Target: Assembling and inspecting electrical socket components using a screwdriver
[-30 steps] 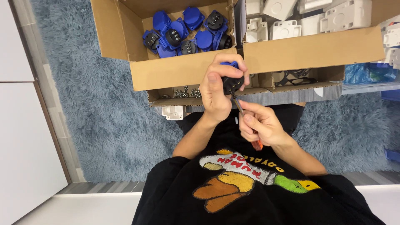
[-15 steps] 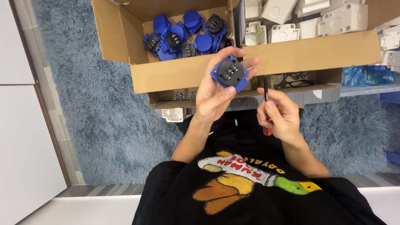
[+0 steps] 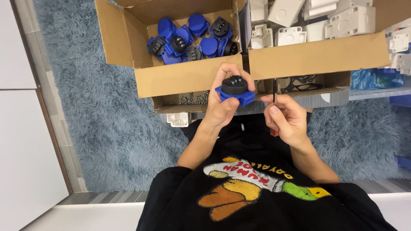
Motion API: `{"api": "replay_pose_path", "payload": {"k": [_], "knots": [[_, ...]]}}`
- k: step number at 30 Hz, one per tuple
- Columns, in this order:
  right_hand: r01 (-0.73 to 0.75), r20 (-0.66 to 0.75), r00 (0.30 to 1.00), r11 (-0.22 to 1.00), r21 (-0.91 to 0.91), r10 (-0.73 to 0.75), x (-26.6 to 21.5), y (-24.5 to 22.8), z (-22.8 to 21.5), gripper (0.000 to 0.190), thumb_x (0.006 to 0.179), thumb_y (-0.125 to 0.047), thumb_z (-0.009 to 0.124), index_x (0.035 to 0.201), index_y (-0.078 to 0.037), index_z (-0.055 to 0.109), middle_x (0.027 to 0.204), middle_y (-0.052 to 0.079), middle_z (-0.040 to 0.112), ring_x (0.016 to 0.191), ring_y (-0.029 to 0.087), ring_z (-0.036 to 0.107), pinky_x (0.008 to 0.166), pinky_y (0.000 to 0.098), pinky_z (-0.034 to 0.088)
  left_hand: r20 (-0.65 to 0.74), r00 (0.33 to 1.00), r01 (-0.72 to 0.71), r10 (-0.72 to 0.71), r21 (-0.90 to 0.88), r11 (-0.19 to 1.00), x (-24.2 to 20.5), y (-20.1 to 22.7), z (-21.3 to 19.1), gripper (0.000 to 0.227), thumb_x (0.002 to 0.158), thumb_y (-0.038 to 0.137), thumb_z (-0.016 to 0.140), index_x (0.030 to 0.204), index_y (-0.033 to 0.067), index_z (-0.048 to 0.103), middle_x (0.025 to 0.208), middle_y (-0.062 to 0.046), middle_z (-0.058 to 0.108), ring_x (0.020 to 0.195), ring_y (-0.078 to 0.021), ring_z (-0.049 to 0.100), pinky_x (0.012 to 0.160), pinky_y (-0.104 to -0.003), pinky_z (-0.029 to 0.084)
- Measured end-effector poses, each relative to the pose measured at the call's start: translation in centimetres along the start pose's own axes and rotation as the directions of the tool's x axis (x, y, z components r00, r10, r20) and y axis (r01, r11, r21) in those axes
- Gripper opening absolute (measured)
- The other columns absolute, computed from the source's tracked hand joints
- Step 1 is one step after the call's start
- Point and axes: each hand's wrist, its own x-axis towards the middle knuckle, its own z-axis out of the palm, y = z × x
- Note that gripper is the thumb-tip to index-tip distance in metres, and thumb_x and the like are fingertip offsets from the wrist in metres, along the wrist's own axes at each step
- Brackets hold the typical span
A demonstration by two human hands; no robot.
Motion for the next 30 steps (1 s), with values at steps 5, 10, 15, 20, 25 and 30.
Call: {"api": "replay_pose_path", "payload": {"k": [5,10,15,20,25,30], "knots": [[-0.006,-0.008,1.0,0.998,-0.061,0.006,0.0,0.0,0.3,0.029,0.11,-0.002,0.053,0.131,0.015,0.063,0.066,0.013,0.06,0.041,0.007,0.047,0.041,0.0223,0.043,-0.079,0.996,0.033,-0.031,0.015,0.999,-0.1,0.0,1.0,0.068,0.102,0.047,0.079,0.143,0.004,0.047,0.108,-0.021,0.067,0.097,-0.0168,0.064,0.083,-0.026,0.055],[0.007,-0.028,1.0,0.996,-0.094,-0.009,0.4,-0.1,0.5,0.027,0.109,0.0,0.056,0.13,0.014,0.065,0.068,0.012,0.062,0.041,0.006,0.048,0.041,0.0209,0.044,-0.106,0.984,0.129,-0.145,-0.14,0.982,-0.4,0.4,1.5,0.065,0.113,0.051,0.058,0.154,0.002,0.049,0.125,-0.022,0.062,0.104,-0.0173,0.059,0.084,-0.028,0.049],[0.028,-0.036,0.999,0.99,-0.136,-0.033,0.6,-0.2,0.2,0.026,0.108,0.001,0.057,0.129,0.015,0.066,0.069,0.013,0.063,0.039,0.006,0.049,0.039,0.0215,0.045,-0.133,0.985,0.096,-0.113,-0.129,0.987,-1.0,0.4,1.5,0.062,0.109,0.033,0.063,0.155,-0.006,0.049,0.143,-0.031,0.056,0.123,-0.0337,0.065,0.1,-0.035,0.053],[0.032,-0.036,0.999,0.99,-0.136,-0.037,0.9,-0.3,0.3,0.026,0.108,0.0,0.058,0.129,0.014,0.066,0.069,0.013,0.063,0.039,0.007,0.05,0.038,0.0226,0.045,-0.069,0.992,0.097,-0.11,-0.162,0.982,-1.1,0.4,1.5,0.056,0.108,0.028,0.062,0.151,-0.006,0.047,0.148,-0.036,0.053,0.125,-0.0406,0.068,0.102,-0.04,0.059],[0.075,-0.043,0.996,0.98,-0.185,-0.084,0.8,0.5,-0.1,0.025,0.107,0.001,0.061,0.127,0.014,0.068,0.07,0.013,0.065,0.041,0.008,0.052,0.04,0.0235,0.045,-0.026,0.993,0.105,-0.111,-0.177,0.979,-0.7,0.0,1.1,0.046,0.111,0.028,0.058,0.143,0.0001,0.042,0.149,-0.039,0.051,0.121,-0.0433,0.069,0.097,-0.042,0.061],[0.21,-0.015,0.973,0.905,-0.37,-0.232,1.9,-0.4,-0.1,0.031,0.099,0.001,0.075,0.128,0.012,0.072,0.081,0.017,0.07,0.051,0.013,0.054,0.046,0.0293,0.046,-0.065,0.989,0.121,-0.129,-0.122,0.985,-0.8,-0.5,1.0,0.038,0.119,0.043,0.041,0.138,0.0097,0.038,0.125,-0.035,0.064,0.09,-0.0345,0.076,0.073,-0.034,0.056]]}}
